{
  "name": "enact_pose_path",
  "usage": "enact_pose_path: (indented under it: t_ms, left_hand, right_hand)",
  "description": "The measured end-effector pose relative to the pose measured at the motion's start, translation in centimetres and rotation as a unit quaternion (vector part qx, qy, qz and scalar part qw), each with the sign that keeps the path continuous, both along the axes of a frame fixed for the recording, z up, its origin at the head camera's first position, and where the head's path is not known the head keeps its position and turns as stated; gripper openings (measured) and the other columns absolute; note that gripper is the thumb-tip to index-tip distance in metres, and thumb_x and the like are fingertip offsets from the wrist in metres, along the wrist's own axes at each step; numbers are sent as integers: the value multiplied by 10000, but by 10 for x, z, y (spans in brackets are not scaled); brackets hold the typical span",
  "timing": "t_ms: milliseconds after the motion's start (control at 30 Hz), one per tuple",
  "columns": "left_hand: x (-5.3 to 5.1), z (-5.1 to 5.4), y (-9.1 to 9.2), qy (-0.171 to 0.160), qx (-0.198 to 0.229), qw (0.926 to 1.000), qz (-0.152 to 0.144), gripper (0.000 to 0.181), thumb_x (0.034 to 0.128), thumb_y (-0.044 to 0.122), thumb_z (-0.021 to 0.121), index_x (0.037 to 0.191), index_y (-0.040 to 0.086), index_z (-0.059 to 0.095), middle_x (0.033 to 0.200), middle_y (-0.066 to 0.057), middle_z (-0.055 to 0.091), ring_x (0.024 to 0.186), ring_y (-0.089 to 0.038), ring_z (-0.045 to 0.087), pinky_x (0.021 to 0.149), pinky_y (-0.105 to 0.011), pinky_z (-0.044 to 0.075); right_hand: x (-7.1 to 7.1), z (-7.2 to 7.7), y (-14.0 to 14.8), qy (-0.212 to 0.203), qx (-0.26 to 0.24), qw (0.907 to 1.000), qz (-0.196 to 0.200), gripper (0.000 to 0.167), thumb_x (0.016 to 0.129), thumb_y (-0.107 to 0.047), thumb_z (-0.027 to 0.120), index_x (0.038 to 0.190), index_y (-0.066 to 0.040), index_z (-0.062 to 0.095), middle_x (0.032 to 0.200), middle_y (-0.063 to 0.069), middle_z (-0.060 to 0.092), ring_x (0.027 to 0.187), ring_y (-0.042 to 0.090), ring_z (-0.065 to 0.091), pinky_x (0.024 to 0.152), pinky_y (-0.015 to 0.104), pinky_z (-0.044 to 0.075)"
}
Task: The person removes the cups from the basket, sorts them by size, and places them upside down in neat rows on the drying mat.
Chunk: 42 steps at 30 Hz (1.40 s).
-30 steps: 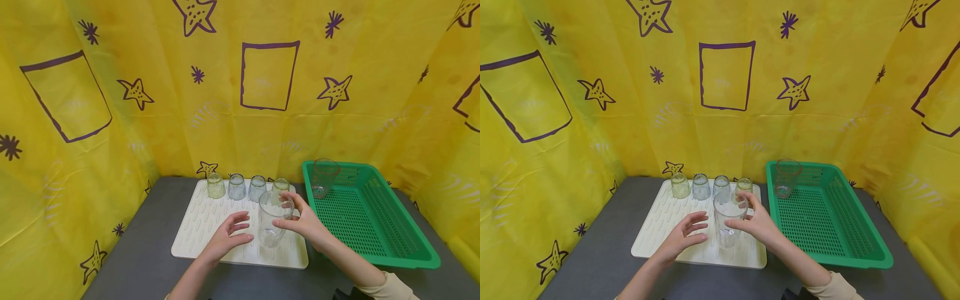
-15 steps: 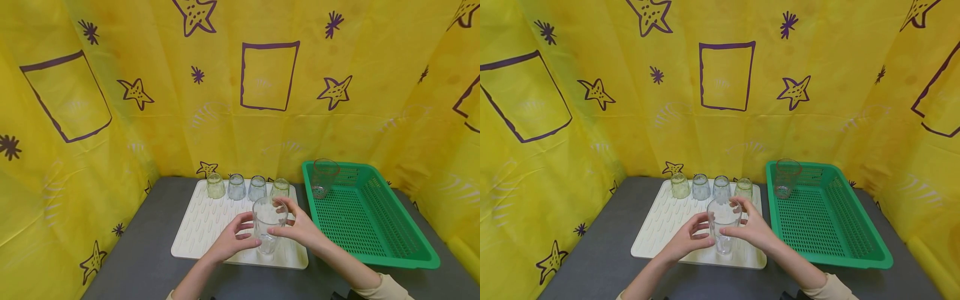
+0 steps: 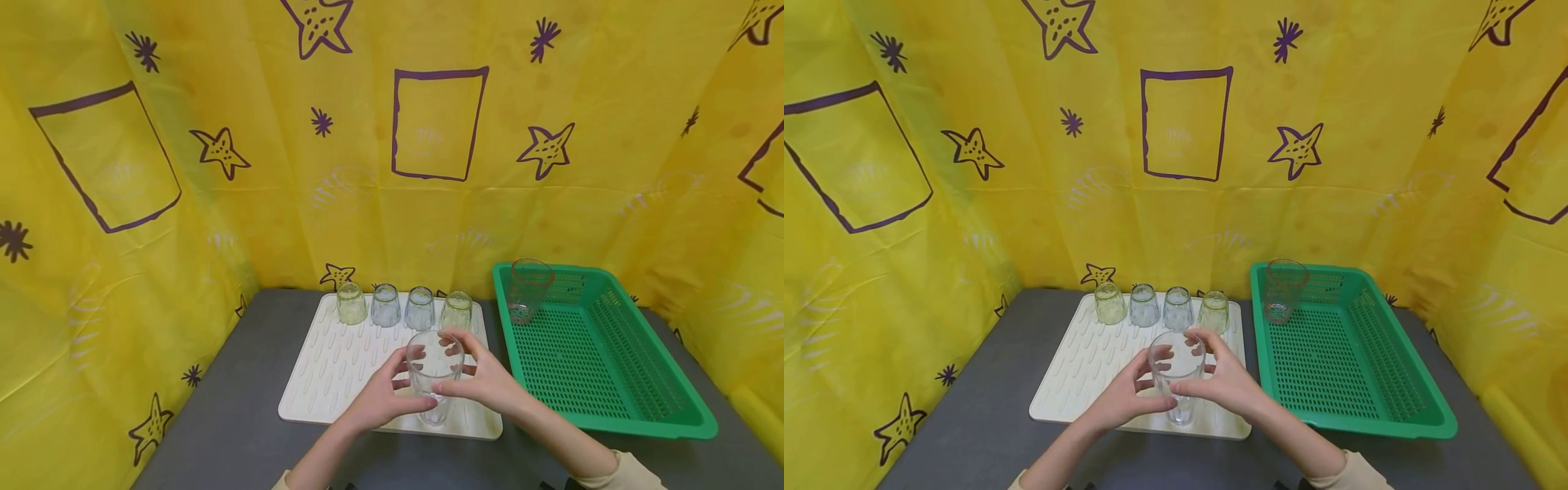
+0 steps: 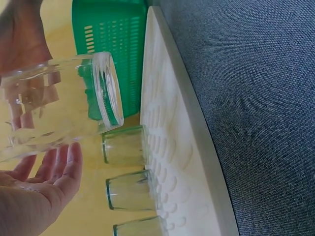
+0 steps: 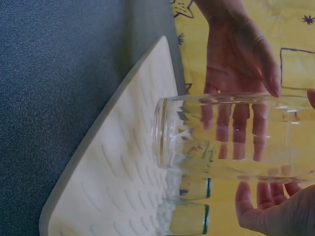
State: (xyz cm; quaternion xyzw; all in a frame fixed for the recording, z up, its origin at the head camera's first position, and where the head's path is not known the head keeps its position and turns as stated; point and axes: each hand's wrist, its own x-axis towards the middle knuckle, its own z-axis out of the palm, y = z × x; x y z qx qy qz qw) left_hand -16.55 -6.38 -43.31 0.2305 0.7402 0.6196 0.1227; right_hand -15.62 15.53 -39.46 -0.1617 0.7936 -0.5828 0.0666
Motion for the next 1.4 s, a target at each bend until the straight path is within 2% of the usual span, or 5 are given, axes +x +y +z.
enact_pose_path:
  t_ms: [300,567,800,1067,1400]
  left_hand:
    - [0,-5,2,280,-234,9993,118,732,773,270,819,1397,225,438,1308,-14,545,1237,-249,501,970,-459,442]
    - [1,-7,3,188,-178,9994,241,695,762,226,830,1348,219,458,1269,9,558,1204,-243,527,933,-439,469]
    - [2,-11,3,115,16,9996,255,731,759,242,833,1373,160,444,1281,-2,561,1189,-211,538,917,-417,476]
    - [2,-15,2,-128,707,9973,149,701,789,159,806,1374,78,428,1331,-161,521,1209,-279,527,894,-402,484]
    - [0,-14,3,-537,1751,9823,385,643,836,33,734,1370,-25,380,1348,-271,479,1192,-270,549,897,-297,502]
  right_hand:
    - [0,-3,-1,111,41,9999,122,724,788,-242,815,1402,-160,440,1326,90,485,1199,339,444,1012,575,371]
    - [-1,-6,-2,109,51,9996,236,751,796,-245,806,1432,-147,419,1345,138,484,1200,288,452,1018,570,364]
    - [0,-7,-1,128,-32,9995,287,738,812,-240,795,1444,-223,413,1358,92,484,1247,284,435,1024,554,366]
    - [0,-8,3,365,-441,9980,251,683,841,-144,760,1437,-136,428,1333,116,486,1179,337,429,987,510,417]
    - [1,-17,11,446,-433,9980,123,625,846,-142,755,1400,-117,465,1332,160,488,1159,336,454,963,493,440]
